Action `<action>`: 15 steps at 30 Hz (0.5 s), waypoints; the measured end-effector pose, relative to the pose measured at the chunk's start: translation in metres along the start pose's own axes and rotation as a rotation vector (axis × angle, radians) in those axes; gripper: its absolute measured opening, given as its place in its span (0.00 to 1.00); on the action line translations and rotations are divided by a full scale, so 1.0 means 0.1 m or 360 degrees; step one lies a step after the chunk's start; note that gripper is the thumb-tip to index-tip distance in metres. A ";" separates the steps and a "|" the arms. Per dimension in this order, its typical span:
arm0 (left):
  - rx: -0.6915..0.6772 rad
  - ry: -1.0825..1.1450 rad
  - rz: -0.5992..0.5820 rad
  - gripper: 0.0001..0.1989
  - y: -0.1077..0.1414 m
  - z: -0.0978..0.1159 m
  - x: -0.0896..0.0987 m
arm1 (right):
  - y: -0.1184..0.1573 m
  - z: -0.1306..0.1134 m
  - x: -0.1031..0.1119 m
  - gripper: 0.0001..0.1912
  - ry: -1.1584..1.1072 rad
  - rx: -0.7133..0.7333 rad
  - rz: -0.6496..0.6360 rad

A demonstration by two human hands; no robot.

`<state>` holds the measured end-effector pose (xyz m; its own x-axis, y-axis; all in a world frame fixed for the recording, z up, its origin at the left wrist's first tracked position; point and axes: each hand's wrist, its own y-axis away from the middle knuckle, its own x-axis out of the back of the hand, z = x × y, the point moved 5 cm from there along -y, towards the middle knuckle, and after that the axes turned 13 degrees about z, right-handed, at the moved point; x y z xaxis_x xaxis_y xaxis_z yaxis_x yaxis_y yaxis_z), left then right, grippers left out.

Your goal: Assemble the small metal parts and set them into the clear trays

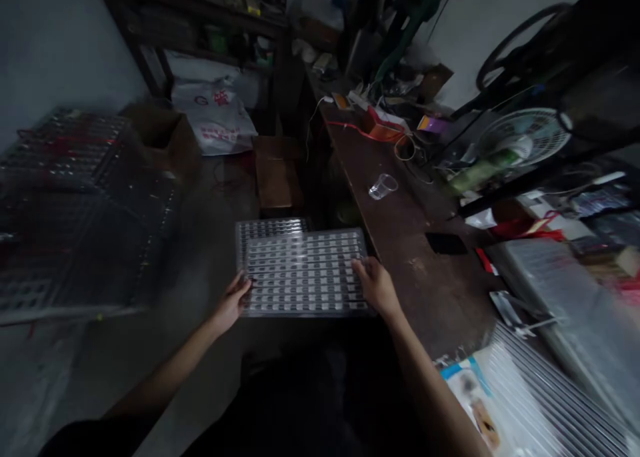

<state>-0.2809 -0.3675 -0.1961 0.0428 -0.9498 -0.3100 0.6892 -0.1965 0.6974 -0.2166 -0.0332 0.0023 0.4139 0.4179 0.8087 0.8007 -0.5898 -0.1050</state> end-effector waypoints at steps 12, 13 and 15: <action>-0.0518 -0.1077 0.0809 0.24 -1.03 0.99 0.30 | -1.37 -0.04 -2.20 0.17 -0.0079 -0.0111 -0.0283; -0.0538 -0.1187 0.0823 0.23 -1.09 0.99 0.28 | -1.38 0.04 -2.27 0.17 -0.0082 -0.0142 -0.0266; -0.0585 -0.1410 0.0852 0.21 -1.16 0.96 0.25 | -1.38 0.21 -2.40 0.18 -0.0083 -0.0225 -0.0239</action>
<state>-0.4297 -0.3917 -0.2227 -0.0325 -0.7577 0.6518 0.9160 0.2383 0.3227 -0.4171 -0.0373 -0.1894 0.3191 0.5415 0.7778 0.7878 -0.6077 0.0999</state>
